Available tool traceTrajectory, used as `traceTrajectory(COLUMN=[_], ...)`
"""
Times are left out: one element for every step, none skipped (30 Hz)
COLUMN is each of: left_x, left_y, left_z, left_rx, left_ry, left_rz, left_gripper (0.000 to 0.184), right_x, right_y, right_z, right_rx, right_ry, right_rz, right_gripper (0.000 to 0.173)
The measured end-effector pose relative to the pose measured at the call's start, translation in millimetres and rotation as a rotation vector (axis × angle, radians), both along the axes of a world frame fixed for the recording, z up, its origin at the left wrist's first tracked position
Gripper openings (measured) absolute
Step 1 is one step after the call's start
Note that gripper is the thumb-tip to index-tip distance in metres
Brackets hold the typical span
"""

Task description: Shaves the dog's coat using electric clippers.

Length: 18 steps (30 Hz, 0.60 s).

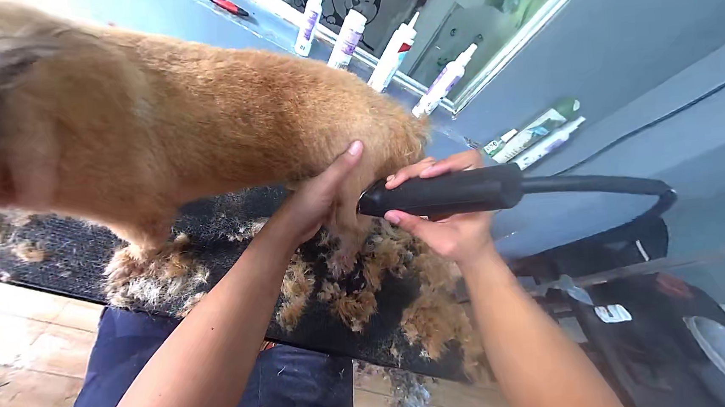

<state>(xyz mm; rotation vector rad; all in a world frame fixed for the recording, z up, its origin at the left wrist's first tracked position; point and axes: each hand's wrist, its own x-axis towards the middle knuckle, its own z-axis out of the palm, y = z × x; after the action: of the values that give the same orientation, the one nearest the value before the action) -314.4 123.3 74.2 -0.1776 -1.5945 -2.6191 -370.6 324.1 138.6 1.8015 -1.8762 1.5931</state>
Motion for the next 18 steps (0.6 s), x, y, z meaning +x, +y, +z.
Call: traceTrajectory(left_x=[0.9, 1.3, 1.5, 1.1, -0.2, -0.8, -0.2, -0.5, -2.0, -3.5, -5.1, -6.1, -6.3, -6.4, -6.1, -5.8, -6.3, -6.6], left_y=[1.3, 3.4, 6.2, 9.6, 11.7, 13.4, 15.1, 15.5, 14.9, 13.8, 13.0, 12.4, 11.8, 11.2, 11.7, 12.3, 11.9, 11.8], left_z=[0.5, 1.1, 1.2, 1.2, 1.9, 2.5, 2.4, 1.7, 0.8, -0.3, -1.6, -3.0, -4.7, -6.3, -7.2, -6.9, -5.5, -4.5], left_rx=[-0.003, -0.004, -0.005, 0.004, 0.012, 0.018, 0.023, 0.03, 0.041, 0.059, 0.078, 0.093, 0.103, 0.113, 0.123, 0.129, 0.131, 0.134], left_ry=[-0.003, -0.004, 0.001, 0.004, 0.005, -0.006, -0.032, -0.052, -0.06, -0.055, -0.05, -0.051, -0.047, -0.036, -0.032, -0.029, -0.02, -0.007], left_rz=[-0.003, 0.006, 0.014, 0.027, 0.044, 0.059, 0.067, 0.066, 0.065, 0.06, 0.067, 0.079, 0.084, 0.087, 0.09, 0.087, 0.085, 0.084], left_gripper=[0.061, 0.059, 0.056, 0.052, 0.049, 0.047, 0.047, 0.049, 0.05, 0.051, 0.05, 0.05, 0.049, 0.048, 0.049, 0.049, 0.049, 0.047], right_x=[-0.9, -1.0, 0.1, 2.1, 3.2, 3.4, 3.3, 2.3, 0.9, -0.4, -2.0, -4.2, -6.6, -8.6, -8.9, -7.2, -4.9, -1.3], right_y=[2.7, 4.5, 5.3, 5.4, 3.0, -1.7, -6.7, -11.1, -14.3, -14.9, -12.4, -7.5, -1.1, 5.2, 11.3, 16.1, 18.6, 20.0], right_z=[7.4, 18.3, 30.7, 42.5, 52.3, 59.0, 61.2, 59.1, 52.8, 43.1, 31.4, 20.0, 10.5, 5.1, 4.7, 9.6, 18.5, 29.3], right_rx=[0.093, 0.185, 0.235, 0.214, 0.134, 0.032, -0.054, -0.109, -0.13, -0.117, -0.081, -0.025, 0.055, 0.168, 0.301, 0.42, 0.451, 0.378], right_ry=[-0.016, -0.02, -0.003, 0.027, 0.065, 0.107, 0.136, 0.152, 0.147, 0.122, 0.08, 0.039, 0.009, -0.003, 0.012, 0.03, 0.025, 0.011], right_rz=[0.012, 0.011, 0.009, 0.011, 0.023, 0.043, 0.066, 0.087, 0.109, 0.121, 0.125, 0.114, 0.084, 0.038, -0.023, -0.085, -0.094, -0.055], right_gripper=[0.06, 0.058, 0.058, 0.058, 0.058, 0.06, 0.062, 0.064, 0.064, 0.063, 0.062, 0.06, 0.058, 0.056, 0.053, 0.051, 0.05, 0.051])
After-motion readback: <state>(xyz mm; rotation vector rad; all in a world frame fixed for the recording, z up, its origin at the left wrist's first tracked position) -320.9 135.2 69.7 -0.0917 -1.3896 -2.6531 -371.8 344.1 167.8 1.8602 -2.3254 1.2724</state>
